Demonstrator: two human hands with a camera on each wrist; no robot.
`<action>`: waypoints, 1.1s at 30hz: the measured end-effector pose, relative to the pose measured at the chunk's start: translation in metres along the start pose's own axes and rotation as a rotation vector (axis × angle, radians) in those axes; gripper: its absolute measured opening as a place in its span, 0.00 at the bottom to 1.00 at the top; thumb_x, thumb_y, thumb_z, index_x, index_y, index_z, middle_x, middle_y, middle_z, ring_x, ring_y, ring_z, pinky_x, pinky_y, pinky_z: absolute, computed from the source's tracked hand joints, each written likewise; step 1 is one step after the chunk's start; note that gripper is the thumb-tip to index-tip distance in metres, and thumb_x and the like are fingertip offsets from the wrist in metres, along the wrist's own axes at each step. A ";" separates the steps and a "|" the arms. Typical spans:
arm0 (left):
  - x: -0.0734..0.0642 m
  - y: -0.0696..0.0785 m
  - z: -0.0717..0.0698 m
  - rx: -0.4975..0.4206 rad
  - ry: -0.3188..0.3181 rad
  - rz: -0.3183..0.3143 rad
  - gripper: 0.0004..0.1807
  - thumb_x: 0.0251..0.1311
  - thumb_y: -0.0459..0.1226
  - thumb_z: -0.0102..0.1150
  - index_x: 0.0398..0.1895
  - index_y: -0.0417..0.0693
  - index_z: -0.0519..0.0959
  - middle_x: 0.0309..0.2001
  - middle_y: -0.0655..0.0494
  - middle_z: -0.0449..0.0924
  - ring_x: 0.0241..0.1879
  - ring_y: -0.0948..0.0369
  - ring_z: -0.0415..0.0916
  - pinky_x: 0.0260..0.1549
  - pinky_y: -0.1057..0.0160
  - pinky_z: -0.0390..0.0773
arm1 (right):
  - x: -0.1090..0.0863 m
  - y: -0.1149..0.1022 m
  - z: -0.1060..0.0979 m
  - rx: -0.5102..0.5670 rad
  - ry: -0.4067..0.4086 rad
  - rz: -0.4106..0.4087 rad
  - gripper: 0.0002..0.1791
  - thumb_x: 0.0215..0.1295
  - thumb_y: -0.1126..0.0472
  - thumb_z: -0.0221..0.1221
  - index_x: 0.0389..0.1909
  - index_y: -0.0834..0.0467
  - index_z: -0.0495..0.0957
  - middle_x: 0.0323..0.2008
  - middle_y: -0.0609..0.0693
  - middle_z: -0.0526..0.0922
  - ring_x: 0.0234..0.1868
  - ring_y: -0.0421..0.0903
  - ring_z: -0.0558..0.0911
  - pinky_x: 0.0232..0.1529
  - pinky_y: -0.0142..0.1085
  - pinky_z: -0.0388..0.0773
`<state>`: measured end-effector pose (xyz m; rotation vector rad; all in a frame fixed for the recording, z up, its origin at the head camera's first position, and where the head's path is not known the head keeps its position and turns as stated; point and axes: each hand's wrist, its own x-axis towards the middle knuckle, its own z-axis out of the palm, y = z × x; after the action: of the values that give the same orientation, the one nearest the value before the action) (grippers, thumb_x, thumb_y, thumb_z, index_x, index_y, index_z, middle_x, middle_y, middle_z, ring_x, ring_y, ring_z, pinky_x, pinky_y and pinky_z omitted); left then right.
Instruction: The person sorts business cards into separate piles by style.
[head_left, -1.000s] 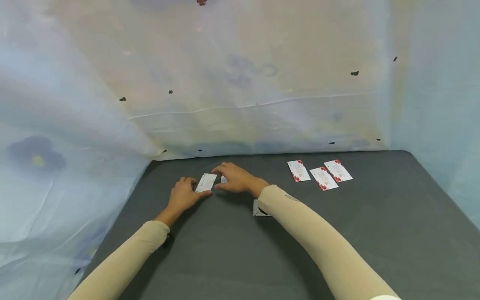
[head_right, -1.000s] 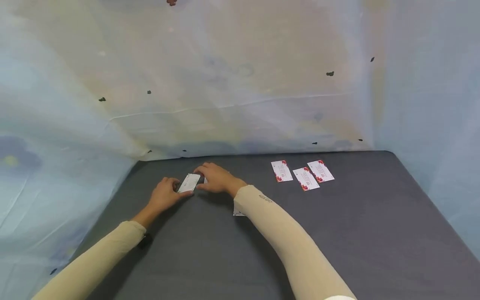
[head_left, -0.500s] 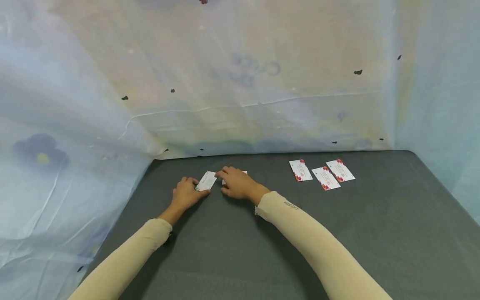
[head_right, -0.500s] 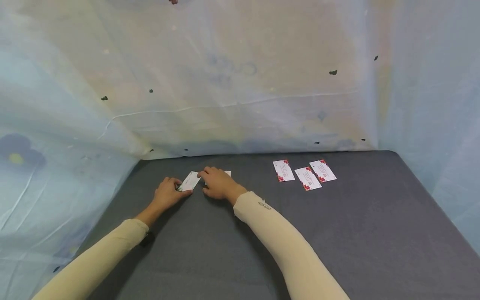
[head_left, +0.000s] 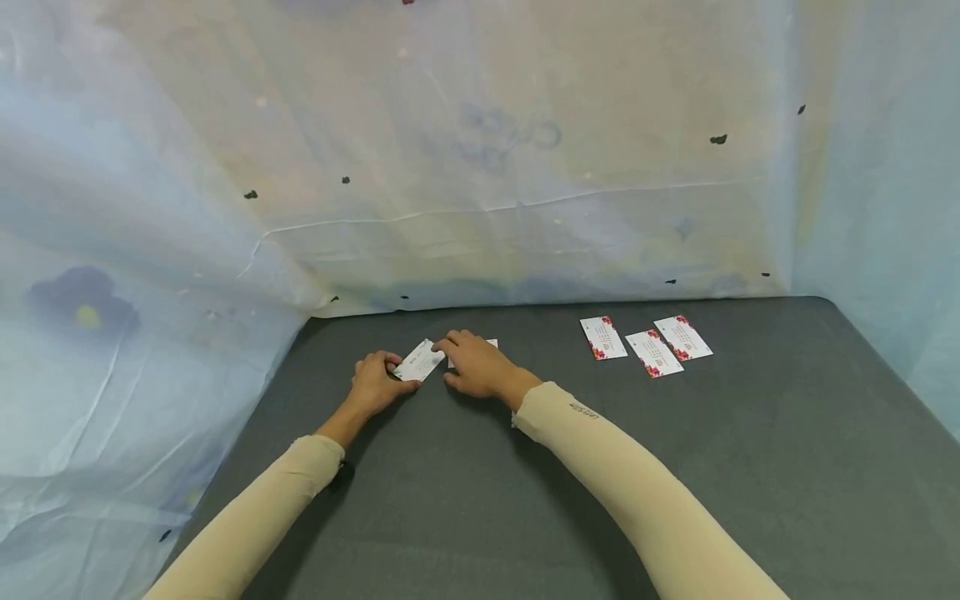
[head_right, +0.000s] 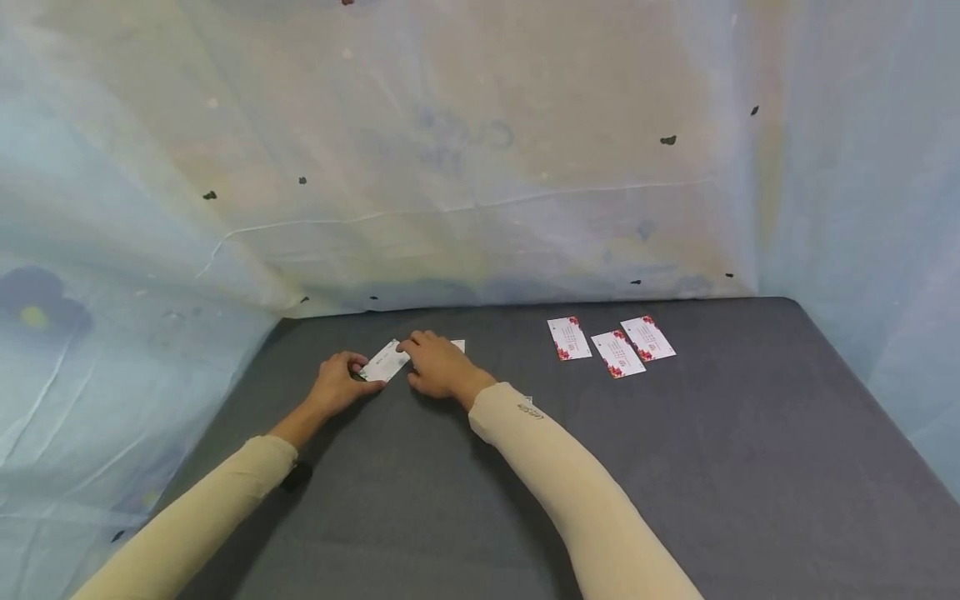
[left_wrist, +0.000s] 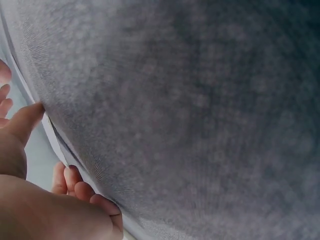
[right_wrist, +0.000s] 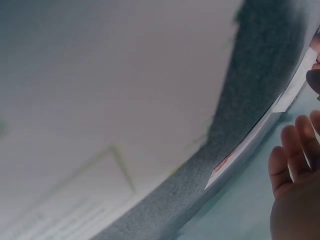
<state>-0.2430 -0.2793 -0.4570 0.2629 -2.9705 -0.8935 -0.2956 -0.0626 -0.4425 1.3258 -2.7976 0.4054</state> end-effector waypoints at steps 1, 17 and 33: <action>-0.001 0.001 0.000 -0.006 0.006 0.014 0.31 0.53 0.46 0.74 0.56 0.40 0.75 0.49 0.42 0.74 0.50 0.47 0.64 0.52 0.44 0.63 | 0.000 0.000 0.000 -0.004 0.004 0.011 0.28 0.72 0.52 0.58 0.70 0.50 0.67 0.63 0.50 0.72 0.64 0.49 0.72 0.65 0.45 0.70; -0.005 0.007 0.001 0.092 0.042 0.100 0.31 0.54 0.42 0.74 0.61 0.44 0.76 0.49 0.42 0.72 0.47 0.46 0.64 0.46 0.45 0.64 | 0.024 0.000 -0.023 0.026 -0.074 0.194 0.33 0.70 0.52 0.57 0.75 0.48 0.61 0.69 0.51 0.71 0.70 0.54 0.66 0.70 0.49 0.63; -0.011 0.003 0.005 -0.012 -0.022 0.136 0.34 0.57 0.41 0.72 0.67 0.50 0.72 0.56 0.42 0.70 0.50 0.48 0.62 0.47 0.49 0.66 | 0.017 -0.001 -0.021 0.058 -0.057 0.155 0.35 0.62 0.50 0.69 0.70 0.45 0.70 0.66 0.49 0.75 0.67 0.51 0.71 0.69 0.49 0.65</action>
<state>-0.2332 -0.2724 -0.4590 0.0508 -2.9586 -0.9037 -0.3076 -0.0708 -0.4202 1.1511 -2.9690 0.4640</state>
